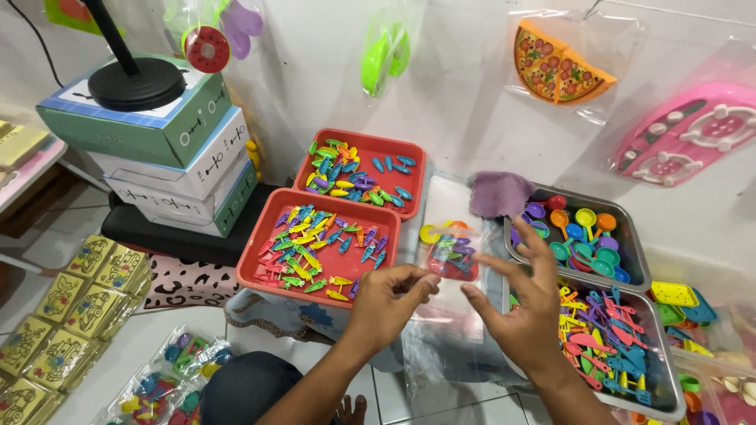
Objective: The person wipes a red toy phone and several small plastic toy utensils with a purple cloth. They pick up each item from trays, wipe it, and place it on a plastic sheet on the floor.
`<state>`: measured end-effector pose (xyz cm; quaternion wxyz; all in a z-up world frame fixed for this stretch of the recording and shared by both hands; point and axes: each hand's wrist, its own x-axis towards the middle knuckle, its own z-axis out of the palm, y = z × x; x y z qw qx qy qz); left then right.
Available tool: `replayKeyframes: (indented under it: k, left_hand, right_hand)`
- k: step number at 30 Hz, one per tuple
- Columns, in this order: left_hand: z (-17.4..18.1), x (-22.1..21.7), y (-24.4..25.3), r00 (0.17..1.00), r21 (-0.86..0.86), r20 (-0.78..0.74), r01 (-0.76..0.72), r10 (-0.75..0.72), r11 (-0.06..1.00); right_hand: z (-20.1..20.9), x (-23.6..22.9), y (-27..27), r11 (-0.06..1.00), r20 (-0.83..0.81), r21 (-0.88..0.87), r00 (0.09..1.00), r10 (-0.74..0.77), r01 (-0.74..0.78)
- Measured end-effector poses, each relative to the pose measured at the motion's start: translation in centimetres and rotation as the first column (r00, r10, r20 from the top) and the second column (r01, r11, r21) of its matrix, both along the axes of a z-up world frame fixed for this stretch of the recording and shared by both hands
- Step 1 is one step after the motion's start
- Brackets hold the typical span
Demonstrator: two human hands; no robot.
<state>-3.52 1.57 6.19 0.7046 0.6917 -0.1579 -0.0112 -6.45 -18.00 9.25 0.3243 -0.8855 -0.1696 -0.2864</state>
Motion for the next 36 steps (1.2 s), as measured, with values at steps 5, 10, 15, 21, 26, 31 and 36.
replayKeyframes:
  k: [5, 10, 15, 21, 26, 31, 36]
  left_hand:
    - [1.6, -1.1, -0.2, 0.915, 0.195, 0.340, -0.293, 0.215, 0.936]
    - [0.1, -2.5, -1.5, 0.823, 0.345, 0.568, -0.256, 0.016, 0.903]
    - [0.5, -1.8, -1.1, 0.776, 0.343, 0.626, -0.185, -0.077, 0.921]
    - [-1.9, 0.4, -1.4, 0.999, -0.077, -0.035, 0.026, -0.028, 0.997]
    - [-2.7, 1.2, -0.7, 0.975, -0.274, -0.189, 0.059, -0.114, 0.960]
    - [-2.8, 2.8, 1.4, 0.962, -0.234, -0.272, -0.032, -0.034, 0.972]
    - [-1.6, 2.9, 3.0, 0.962, -0.139, -0.272, -0.045, 0.006, 0.989]
  right_hand:
    - [-1.2, 0.0, -0.4, 0.984, -0.297, 0.179, 0.954, 0.038, 0.016]
    - [-2.4, 0.1, 0.3, 0.874, -0.565, 0.485, 0.749, 0.345, -0.037]
    - [-1.7, 1.1, -1.7, 0.708, -0.638, 0.661, 0.683, 0.357, 0.247]
    - [-3.2, 1.5, -3.1, 0.490, -0.535, 0.829, 0.641, 0.550, 0.271]
    - [-3.9, 2.5, -2.7, 0.690, -0.720, 0.664, 0.499, 0.483, 0.290]
    - [-2.6, 5.2, -4.7, 0.982, -0.502, -0.155, 0.848, -0.170, 0.104]
    - [-4.6, 8.3, -4.8, 0.901, -0.620, -0.433, 0.718, -0.316, 0.022]
